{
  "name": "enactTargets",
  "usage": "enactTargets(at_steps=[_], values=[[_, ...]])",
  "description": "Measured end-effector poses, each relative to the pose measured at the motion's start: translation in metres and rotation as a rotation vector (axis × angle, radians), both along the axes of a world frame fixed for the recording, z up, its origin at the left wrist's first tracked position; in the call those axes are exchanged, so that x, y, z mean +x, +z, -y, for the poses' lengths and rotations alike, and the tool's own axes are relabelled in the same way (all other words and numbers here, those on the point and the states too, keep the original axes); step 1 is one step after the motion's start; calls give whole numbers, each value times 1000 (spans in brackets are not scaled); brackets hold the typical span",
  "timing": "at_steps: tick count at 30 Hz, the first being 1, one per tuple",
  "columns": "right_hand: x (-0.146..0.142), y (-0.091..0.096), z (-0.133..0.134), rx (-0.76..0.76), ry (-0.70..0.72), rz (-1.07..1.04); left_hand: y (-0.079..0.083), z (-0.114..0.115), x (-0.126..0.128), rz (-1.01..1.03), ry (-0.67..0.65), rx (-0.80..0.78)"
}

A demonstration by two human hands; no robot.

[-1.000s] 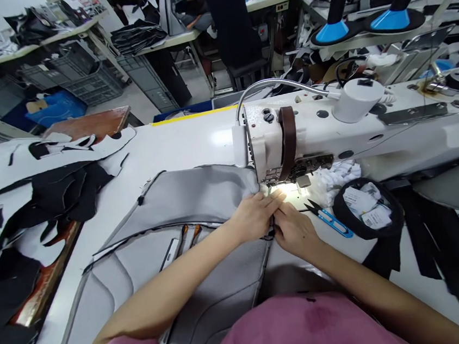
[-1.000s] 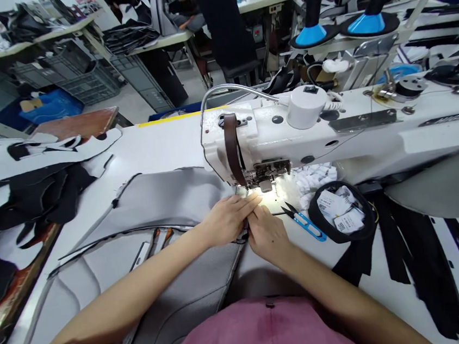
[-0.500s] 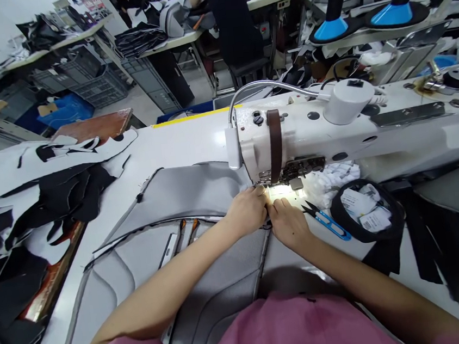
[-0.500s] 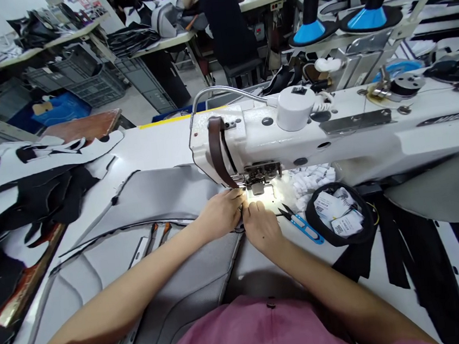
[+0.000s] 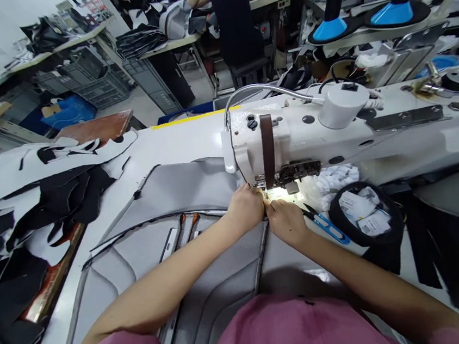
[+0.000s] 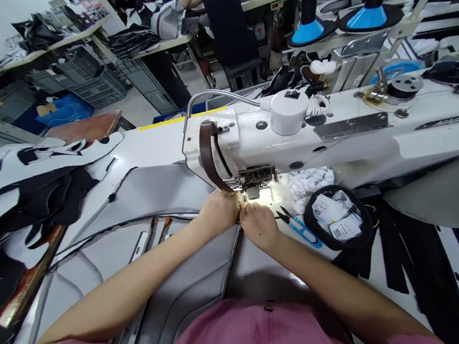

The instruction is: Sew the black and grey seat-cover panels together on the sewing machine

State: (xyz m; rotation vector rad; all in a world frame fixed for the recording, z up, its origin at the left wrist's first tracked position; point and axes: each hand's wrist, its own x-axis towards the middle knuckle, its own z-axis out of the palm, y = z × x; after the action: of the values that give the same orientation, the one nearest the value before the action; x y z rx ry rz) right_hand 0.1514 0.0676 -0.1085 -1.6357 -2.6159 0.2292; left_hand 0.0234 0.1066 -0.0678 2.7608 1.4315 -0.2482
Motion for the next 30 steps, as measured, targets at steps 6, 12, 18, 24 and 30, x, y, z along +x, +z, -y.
enactTargets(at_steps=[6, 12, 18, 24, 30], values=[[4, -3, -13, 52, -22, -3, 3, -15, -1, 65, 39, 11], [-5, -14, 16, 479, 78, -231, 12, -1, -19, 144, 26, -17], [-5, -15, 44, 468, 318, -187, 11, 36, -20, 130, -149, -75], [5, -14, 33, 414, 295, -121, 2, 30, -5, 93, -51, -76], [-2, -17, 16, 442, 275, -102, 0, 14, -7, 57, -26, -48]])
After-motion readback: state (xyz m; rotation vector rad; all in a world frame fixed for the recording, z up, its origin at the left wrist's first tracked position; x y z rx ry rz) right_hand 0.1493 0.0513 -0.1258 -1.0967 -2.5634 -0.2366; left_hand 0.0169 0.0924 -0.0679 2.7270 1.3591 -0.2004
